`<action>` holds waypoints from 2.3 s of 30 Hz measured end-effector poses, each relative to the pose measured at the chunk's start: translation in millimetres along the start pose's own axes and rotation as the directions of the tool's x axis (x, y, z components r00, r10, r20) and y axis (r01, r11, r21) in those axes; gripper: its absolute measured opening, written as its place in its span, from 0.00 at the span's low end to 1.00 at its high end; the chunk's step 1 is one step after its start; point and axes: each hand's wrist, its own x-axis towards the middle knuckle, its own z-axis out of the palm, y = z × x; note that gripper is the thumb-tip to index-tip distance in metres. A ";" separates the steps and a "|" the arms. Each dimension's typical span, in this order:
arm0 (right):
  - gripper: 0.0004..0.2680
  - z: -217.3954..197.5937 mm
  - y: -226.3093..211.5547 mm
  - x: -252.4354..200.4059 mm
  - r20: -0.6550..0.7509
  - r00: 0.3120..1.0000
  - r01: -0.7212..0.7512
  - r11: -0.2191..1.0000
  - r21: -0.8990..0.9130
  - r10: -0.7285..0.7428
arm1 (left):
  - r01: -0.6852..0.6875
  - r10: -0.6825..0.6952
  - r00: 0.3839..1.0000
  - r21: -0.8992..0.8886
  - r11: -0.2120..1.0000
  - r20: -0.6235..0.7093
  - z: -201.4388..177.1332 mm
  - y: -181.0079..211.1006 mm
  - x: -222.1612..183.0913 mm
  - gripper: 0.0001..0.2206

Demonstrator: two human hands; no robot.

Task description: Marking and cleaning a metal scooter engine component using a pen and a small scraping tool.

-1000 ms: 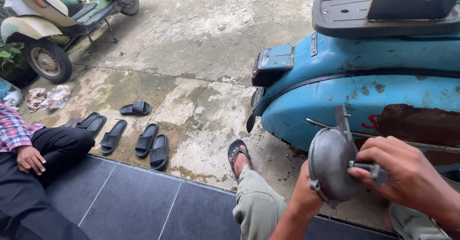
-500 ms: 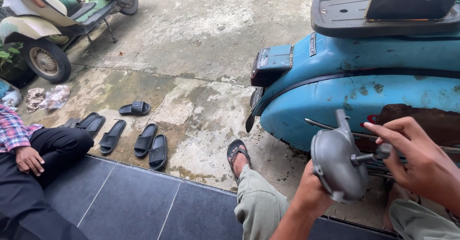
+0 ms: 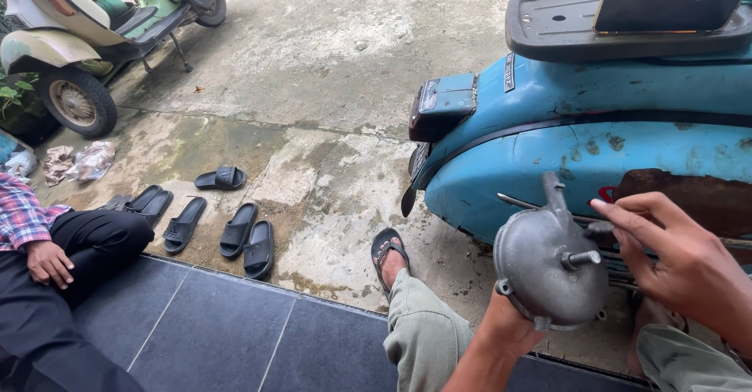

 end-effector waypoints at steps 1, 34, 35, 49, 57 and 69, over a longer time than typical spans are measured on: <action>0.18 0.7 2.0 0.7 -0.018 1.000 -0.003 1.000 -0.013 0.003 | 0.000 0.000 1.000 -0.005 1.000 -0.003 0.0 0.2 0.3 0.10; 0.08 -18.8 -14.0 14.3 -0.125 0.971 0.216 0.972 0.093 -0.204 | 0.172 -0.166 0.981 -0.051 0.984 0.097 3.8 -0.4 0.3 0.14; 0.08 -18.5 -14.3 11.8 -0.126 0.972 0.210 0.973 0.092 -0.198 | 0.177 -0.172 0.980 -0.050 0.983 0.100 4.0 -0.7 -0.3 0.14; 0.10 -16.8 -19.6 7.5 -0.121 0.957 0.269 0.963 0.014 -0.265 | 0.168 -0.162 0.985 -0.098 0.981 0.063 2.3 1.9 -3.2 0.16; 0.10 -19.8 -41.8 -1.7 0.036 0.998 -0.059 0.827 0.559 0.047 | 0.166 -0.162 0.986 -0.114 0.979 0.049 -4.6 8.7 -14.4 0.17; 0.09 -13.0 -91.5 -60.7 -0.082 0.993 -0.042 0.894 0.447 0.088 | 0.129 -0.125 0.991 -0.120 0.984 0.043 6.0 34.1 -59.0 0.20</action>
